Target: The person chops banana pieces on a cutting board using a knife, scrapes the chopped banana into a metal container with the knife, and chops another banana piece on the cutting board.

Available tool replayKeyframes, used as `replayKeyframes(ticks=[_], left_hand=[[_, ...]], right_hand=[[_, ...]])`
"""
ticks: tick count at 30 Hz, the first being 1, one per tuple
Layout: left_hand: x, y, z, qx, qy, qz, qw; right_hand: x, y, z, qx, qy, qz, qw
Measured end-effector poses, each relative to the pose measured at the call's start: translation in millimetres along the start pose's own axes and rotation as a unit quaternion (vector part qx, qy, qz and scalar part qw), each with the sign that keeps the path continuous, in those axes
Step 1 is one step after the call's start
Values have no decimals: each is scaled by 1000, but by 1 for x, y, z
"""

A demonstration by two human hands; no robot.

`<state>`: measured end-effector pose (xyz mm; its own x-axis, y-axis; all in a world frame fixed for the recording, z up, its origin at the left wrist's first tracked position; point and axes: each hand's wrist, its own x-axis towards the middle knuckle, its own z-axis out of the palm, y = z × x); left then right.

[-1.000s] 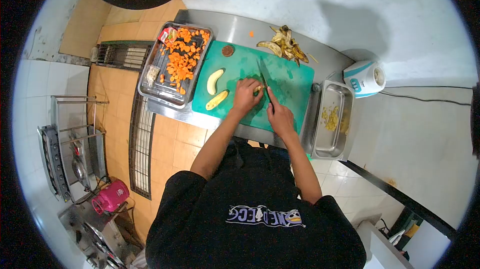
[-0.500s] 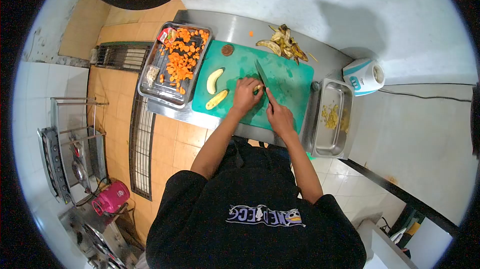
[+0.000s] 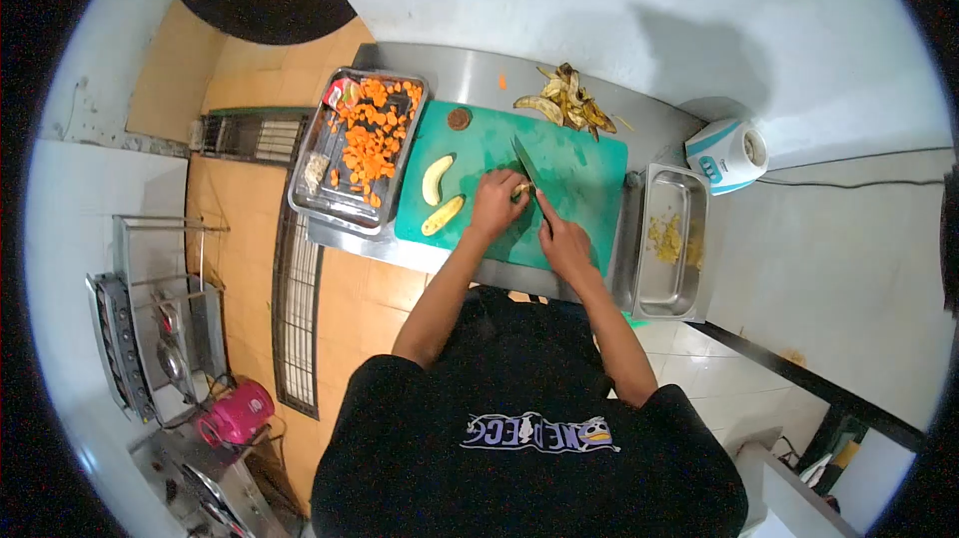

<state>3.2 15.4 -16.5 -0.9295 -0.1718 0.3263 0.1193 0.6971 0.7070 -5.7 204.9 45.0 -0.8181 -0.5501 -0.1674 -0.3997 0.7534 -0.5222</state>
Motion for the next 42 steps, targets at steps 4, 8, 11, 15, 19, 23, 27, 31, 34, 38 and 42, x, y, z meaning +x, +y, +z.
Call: replayKeyframes(ticks=[4, 8, 11, 15, 19, 23, 27, 31, 34, 38, 42], left_hand=[[1, 5, -6, 12, -28, -11, 999], [3, 5, -9, 2, -13, 7, 1000], [4, 7, -11, 2, -7, 17, 1000], [5, 8, -18, 11, -39, -4, 999], [7, 8, -19, -5, -11, 38, 999], [5, 5, -20, 2, -21, 32, 999], [5, 9, -23, 0, -32, 18, 999], [3, 10, -21, 14, -28, 19, 999], [4, 9, -21, 7, -21, 15, 1000], [3, 5, -17, 7, -17, 14, 1000], [3, 7, -19, 4, -20, 19, 1000]], right_hand=[[1, 1, 4, -16, -23, 14, 1000], [-2, 2, 4, -14, 23, 5, 1000], [-3, 4, 5, -7, 26, -6, 1000], [-4, 2, 1, 2, 17, -6, 1000], [-3, -1, 0, 7, 12, -4, 1000], [-3, -1, 2, 18, 20, -12, 1000], [-2, -2, 5, 8, 15, -3, 1000], [-3, -1, 7, 10, 4, 0, 1000], [-1, -3, 5, 12, -13, 9, 1000], [-2, -3, 6, 17, -9, 10, 1000], [-2, -3, 7, 14, -6, 10, 1000]])
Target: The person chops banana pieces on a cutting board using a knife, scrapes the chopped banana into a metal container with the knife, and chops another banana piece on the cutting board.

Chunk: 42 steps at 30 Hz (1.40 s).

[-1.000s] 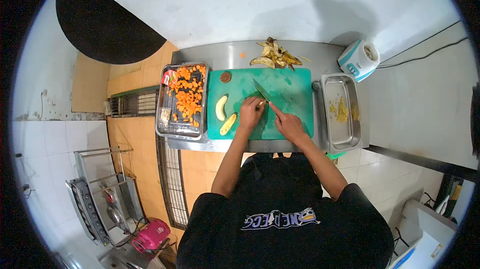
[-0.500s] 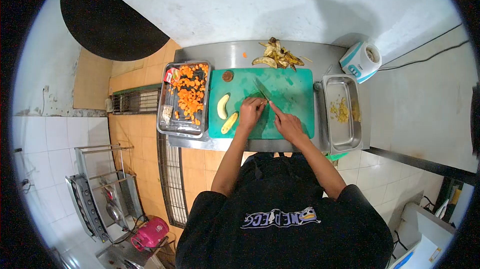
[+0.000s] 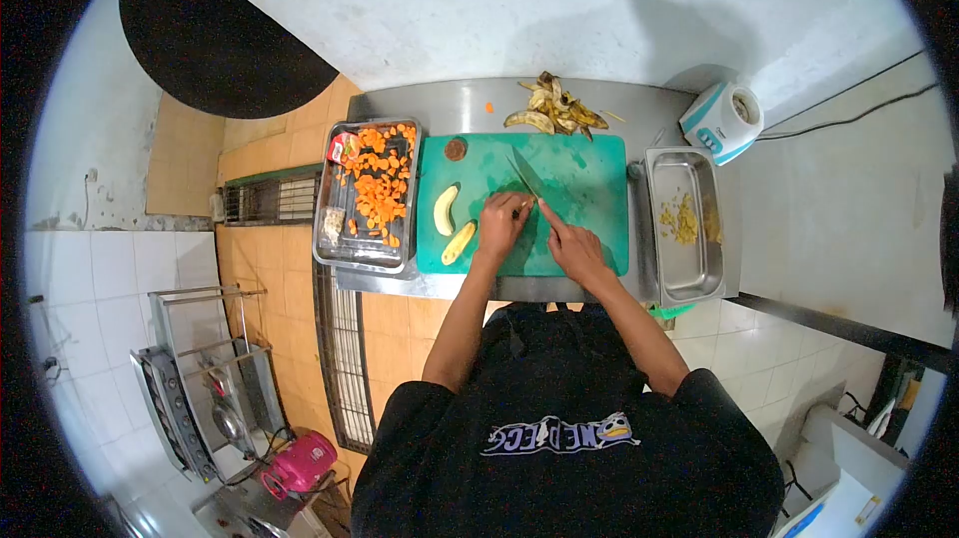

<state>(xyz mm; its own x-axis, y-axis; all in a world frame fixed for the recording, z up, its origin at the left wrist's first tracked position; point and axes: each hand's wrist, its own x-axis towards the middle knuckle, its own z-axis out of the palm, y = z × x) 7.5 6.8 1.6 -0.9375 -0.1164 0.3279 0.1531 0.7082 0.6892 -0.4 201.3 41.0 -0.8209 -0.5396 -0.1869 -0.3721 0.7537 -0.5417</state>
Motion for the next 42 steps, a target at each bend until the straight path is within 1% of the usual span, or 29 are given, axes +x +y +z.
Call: replayKeyframes(ticks=[4, 6, 13, 16, 18, 21, 25, 28, 36, 42], left_hand=[[-6, 10, -1, 26, 27, -30, 999], [-8, 7, -4, 43, 2, -28, 999], [-9, 4, -8, 18, -4, -42, 999], [-9, 2, -6, 16, -3, -32, 999], [-7, 1, -6, 9, 14, -8, 1000], [-8, 2, -6, 12, 17, -3, 1000], [-6, 7, -8, 14, 8, -22, 1000], [-7, 8, -9, 7, 17, -17, 1000], [-7, 6, -7, 5, 4, -34, 999], [-8, 4, -6, 11, 8, -25, 1000]], right_hand=[[1, 1, 0, -7, -10, 8, 1000], [-1, 0, 2, -9, 0, 1, 1000], [-1, 2, 3, -7, 27, -22, 999], [-1, 3, 3, -18, 16, -13, 1000], [0, 2, 3, -13, 18, -16, 1000], [-1, 0, 0, -11, 16, -15, 1000], [-2, -4, -5, -6, 3, 7, 1000], [-2, -4, -4, 0, 16, -10, 1000], [-2, -4, -2, -1, 12, -3, 1000], [-1, -3, -1, -8, 5, -2, 1000]])
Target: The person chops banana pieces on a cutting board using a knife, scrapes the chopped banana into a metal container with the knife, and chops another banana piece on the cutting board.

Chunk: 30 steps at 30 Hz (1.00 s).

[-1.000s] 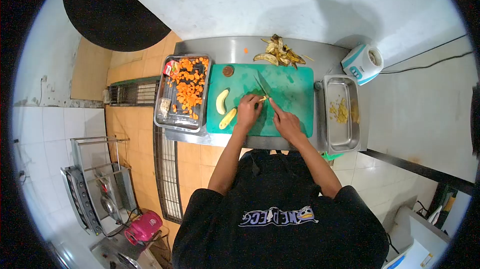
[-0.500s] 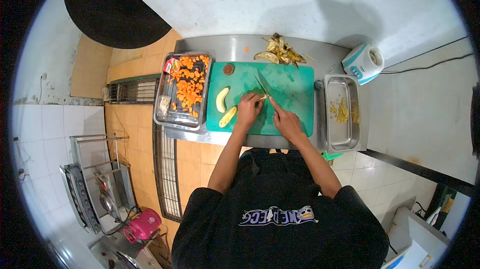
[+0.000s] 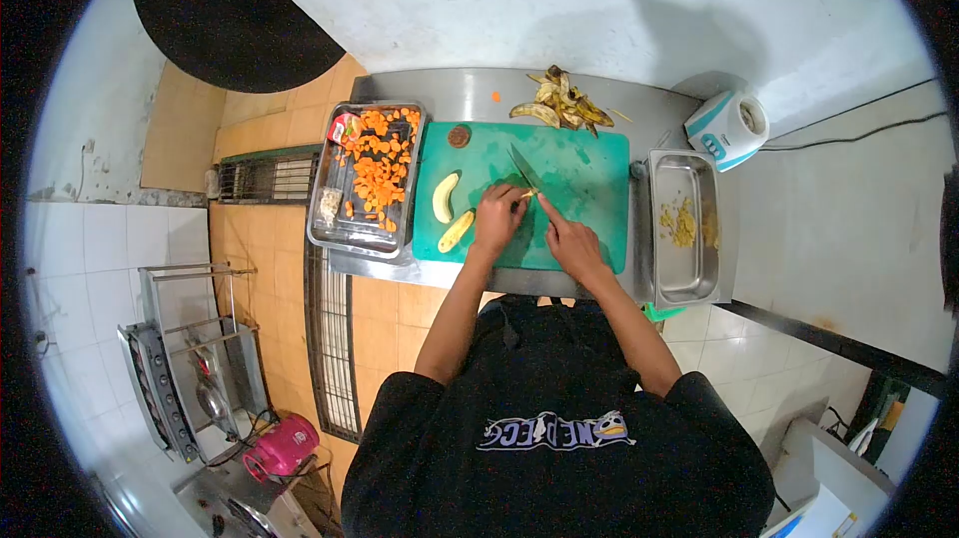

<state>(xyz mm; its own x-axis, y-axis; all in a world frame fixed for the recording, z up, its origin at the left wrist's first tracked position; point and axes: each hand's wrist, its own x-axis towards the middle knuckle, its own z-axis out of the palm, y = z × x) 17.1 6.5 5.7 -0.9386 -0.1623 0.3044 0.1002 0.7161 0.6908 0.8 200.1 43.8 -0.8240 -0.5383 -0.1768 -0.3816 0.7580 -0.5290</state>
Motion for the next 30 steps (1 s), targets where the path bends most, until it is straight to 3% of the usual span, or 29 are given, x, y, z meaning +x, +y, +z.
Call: replayKeyframes(ticks=[30], left_hand=[[0, 1, -2, -5, 0, 1, 1000]], right_hand=[[-1, -1, 4, -3, 4, -10, 1000]])
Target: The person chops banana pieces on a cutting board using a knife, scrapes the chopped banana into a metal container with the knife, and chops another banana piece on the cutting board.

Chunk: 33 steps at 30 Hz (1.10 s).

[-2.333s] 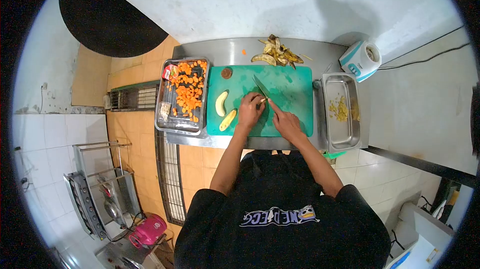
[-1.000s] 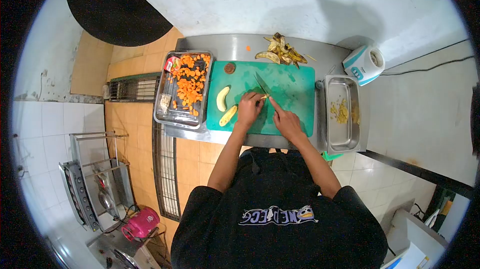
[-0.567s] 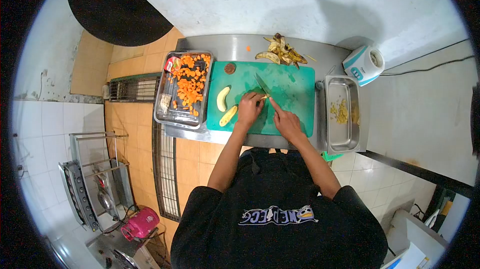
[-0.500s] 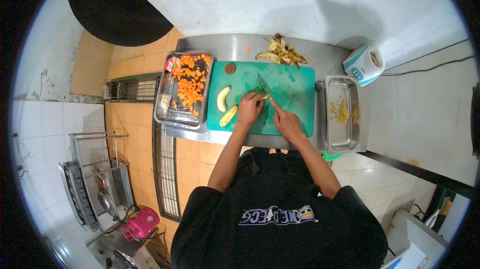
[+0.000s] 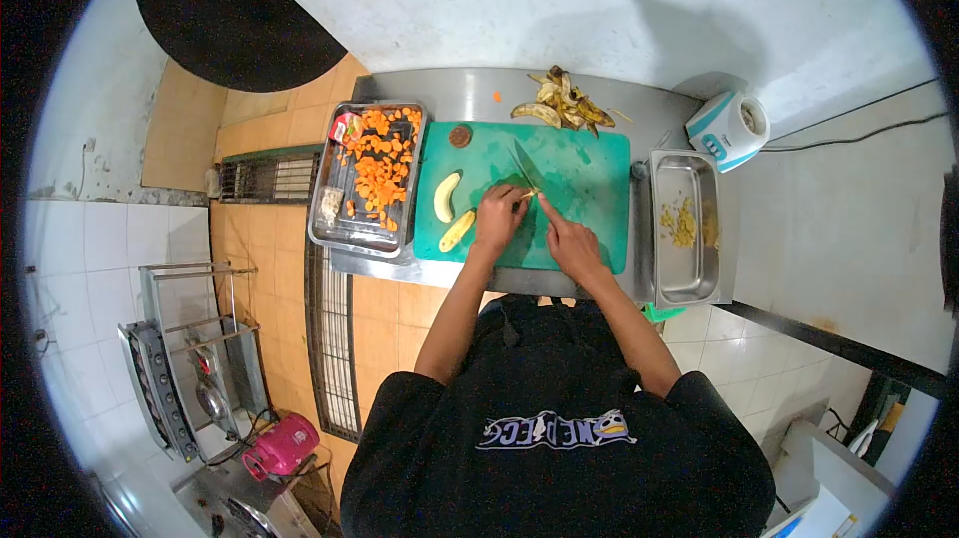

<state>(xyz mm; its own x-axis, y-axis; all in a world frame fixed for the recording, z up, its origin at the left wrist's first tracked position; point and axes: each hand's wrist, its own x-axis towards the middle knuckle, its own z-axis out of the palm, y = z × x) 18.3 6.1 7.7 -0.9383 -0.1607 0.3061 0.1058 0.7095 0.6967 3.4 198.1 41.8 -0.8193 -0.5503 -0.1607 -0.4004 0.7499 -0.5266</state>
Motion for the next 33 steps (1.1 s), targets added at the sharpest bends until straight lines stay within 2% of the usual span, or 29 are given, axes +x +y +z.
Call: replayKeyframes(ticks=[33], left_hand=[[-2, -2, 1, 11, 12, 10, 1000]], right_hand=[[1, -2, 1, 18, -6, 2, 1000]])
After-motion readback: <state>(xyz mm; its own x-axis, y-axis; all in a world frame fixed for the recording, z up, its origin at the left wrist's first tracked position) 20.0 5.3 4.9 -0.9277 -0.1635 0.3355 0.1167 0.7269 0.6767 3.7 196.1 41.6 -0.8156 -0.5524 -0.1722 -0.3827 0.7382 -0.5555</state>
